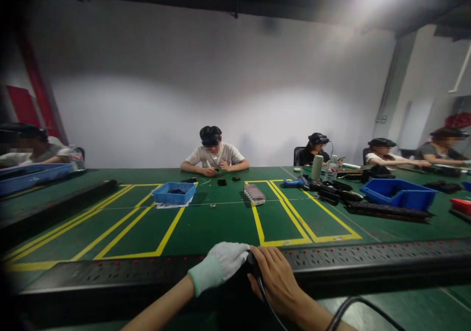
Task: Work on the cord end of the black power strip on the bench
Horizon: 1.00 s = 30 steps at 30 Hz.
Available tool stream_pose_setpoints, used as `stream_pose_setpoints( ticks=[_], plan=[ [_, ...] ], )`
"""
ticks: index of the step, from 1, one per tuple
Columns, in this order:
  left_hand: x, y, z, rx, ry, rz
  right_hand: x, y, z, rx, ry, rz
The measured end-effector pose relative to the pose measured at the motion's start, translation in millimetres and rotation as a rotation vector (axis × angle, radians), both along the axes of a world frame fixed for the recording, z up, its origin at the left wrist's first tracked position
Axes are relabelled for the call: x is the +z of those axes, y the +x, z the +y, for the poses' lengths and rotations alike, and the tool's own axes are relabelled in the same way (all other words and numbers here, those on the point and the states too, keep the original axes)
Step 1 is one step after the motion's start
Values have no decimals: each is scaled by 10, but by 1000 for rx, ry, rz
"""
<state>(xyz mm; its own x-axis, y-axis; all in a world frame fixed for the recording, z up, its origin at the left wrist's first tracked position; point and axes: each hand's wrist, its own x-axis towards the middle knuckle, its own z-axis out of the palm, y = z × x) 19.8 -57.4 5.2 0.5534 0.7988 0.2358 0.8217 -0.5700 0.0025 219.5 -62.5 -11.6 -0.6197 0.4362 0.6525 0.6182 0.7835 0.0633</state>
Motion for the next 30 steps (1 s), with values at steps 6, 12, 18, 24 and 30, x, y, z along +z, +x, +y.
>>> stream_pose_setpoints(
  ticks=[6, 12, 18, 24, 30],
  plan=[
    [81, -45, -213, 55, -16, -69, -43, 8, 111, 19, 93, 20],
    [-169, -61, -343, -28, 129, -22, -108, 31, 87, -8, 156, 109],
    [-585, 60, -215, 60, 480, 15, -160, 8, 62, -61, 226, 103],
    [-624, 137, -252, 66, 851, -5, -178, -40, 60, -113, 255, 92],
    [-313, 70, -512, 37, 844, -41, -300, -72, 90, -131, 192, 112]
  ],
)
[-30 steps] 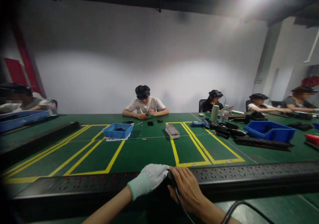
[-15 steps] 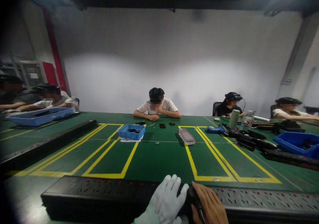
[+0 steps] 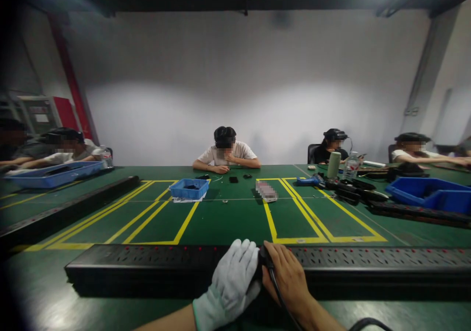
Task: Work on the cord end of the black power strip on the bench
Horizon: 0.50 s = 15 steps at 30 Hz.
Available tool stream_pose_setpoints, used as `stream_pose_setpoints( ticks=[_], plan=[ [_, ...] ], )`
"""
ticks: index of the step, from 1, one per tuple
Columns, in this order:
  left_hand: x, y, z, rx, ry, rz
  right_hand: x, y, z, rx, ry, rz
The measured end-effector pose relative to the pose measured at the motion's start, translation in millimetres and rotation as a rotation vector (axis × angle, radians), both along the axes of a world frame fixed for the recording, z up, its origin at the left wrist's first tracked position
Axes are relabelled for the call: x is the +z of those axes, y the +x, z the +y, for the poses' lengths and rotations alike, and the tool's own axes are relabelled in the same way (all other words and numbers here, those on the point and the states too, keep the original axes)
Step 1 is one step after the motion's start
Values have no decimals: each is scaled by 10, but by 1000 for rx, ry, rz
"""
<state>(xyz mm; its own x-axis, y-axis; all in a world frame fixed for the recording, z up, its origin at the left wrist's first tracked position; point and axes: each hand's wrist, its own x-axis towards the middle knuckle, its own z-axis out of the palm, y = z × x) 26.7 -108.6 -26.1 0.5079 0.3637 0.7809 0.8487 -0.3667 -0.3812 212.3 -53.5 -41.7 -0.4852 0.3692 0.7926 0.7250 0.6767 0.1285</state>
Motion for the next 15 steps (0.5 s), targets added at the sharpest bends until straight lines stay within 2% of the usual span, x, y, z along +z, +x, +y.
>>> stream_pose_setpoints(
  ticks=[3, 9, 15],
  plan=[
    [9, 44, -23, 7, 18, -11, -7, -19, -2, 4, -32, 16],
    [-135, 177, 46, 37, 86, -150, 66, -58, -42, 15, -24, 48],
    [-149, 192, 58, 18, 107, -169, 47, -65, -22, 9, 0, 55]
  ],
)
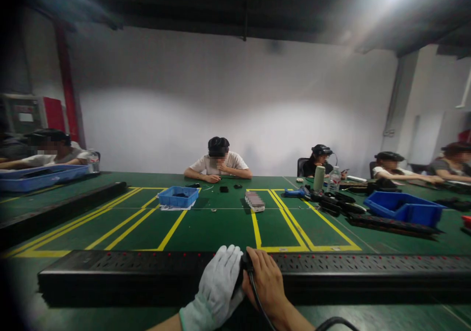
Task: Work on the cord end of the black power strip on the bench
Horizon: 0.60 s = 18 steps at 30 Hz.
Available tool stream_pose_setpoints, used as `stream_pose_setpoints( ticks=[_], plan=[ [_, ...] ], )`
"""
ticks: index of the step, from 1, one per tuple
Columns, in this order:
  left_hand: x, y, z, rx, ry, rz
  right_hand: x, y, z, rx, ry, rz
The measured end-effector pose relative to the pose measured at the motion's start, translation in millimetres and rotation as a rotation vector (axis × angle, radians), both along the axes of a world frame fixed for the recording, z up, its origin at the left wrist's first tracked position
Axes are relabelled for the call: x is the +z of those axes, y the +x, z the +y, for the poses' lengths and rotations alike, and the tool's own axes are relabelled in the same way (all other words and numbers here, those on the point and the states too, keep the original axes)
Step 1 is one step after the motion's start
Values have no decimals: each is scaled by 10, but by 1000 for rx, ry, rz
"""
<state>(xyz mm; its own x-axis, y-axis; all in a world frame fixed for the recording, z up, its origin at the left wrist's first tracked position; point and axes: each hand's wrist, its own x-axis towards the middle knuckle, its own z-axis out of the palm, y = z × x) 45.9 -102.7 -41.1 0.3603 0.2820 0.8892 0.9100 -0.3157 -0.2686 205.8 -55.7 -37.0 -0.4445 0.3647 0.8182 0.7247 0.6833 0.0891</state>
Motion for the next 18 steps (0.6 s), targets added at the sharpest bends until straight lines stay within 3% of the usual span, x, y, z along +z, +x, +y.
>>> stream_pose_setpoints(
  ticks=[18],
  plan=[
    [-33, -21, -15, 18, -108, 13, 3, -9, -29, 2, -72, 8]
  ],
)
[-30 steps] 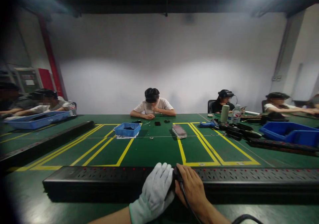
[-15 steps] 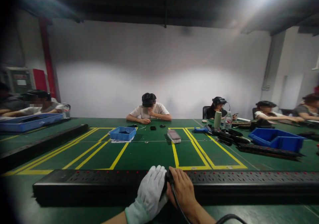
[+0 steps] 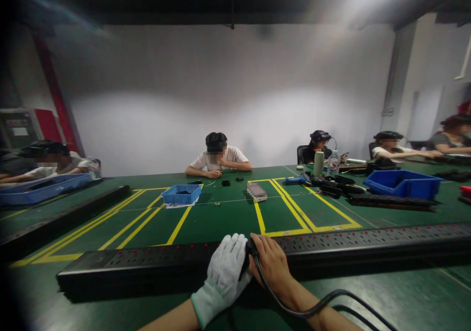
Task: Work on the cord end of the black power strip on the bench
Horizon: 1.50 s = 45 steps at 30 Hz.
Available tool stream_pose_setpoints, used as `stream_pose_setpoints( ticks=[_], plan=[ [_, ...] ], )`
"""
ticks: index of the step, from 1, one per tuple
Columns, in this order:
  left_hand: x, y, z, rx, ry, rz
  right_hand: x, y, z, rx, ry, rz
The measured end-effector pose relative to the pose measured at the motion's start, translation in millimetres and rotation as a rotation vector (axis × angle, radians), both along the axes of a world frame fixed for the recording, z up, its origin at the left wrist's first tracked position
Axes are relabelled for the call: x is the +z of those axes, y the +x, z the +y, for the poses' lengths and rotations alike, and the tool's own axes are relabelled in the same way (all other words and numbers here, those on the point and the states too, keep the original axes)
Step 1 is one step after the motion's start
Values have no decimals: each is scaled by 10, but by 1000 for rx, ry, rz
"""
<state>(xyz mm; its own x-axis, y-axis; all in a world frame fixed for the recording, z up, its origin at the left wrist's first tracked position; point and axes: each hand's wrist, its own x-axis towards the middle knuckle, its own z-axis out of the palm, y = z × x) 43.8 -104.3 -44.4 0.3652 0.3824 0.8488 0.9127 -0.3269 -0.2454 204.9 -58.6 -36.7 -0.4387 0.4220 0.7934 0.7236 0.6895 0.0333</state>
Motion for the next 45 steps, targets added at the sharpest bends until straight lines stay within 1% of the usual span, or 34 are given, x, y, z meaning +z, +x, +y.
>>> stream_pose_setpoints(
  ticks=[4, 10, 13, 16, 21, 28, 37, 45],
  plan=[
    [20, 7, -11, 6, 11, -16, 27, -1, -21, 1, 1, -9],
    [51, -1, -18, -25, 48, -2, 72, 2, -53, 7, 1, -6],
    [55, -5, -26, -12, 45, -1, 72, 1, -56, 6, -10, -10],
    [45, -13, -25, -26, 51, 10, 68, 1, -54, 11, -9, -12],
    [12, -30, -18, -15, 3, 12, 75, -1, -58, 9, 12, 0],
    [-16, -28, -23, -10, -19, 29, 76, -2, -59, 4, 21, -2],
    [22, -20, -17, -16, 41, 30, 82, 1, -64, 4, 25, -7],
    [30, -15, -24, -11, 36, 27, 67, 3, -48, 1, 13, -10]
  ],
)
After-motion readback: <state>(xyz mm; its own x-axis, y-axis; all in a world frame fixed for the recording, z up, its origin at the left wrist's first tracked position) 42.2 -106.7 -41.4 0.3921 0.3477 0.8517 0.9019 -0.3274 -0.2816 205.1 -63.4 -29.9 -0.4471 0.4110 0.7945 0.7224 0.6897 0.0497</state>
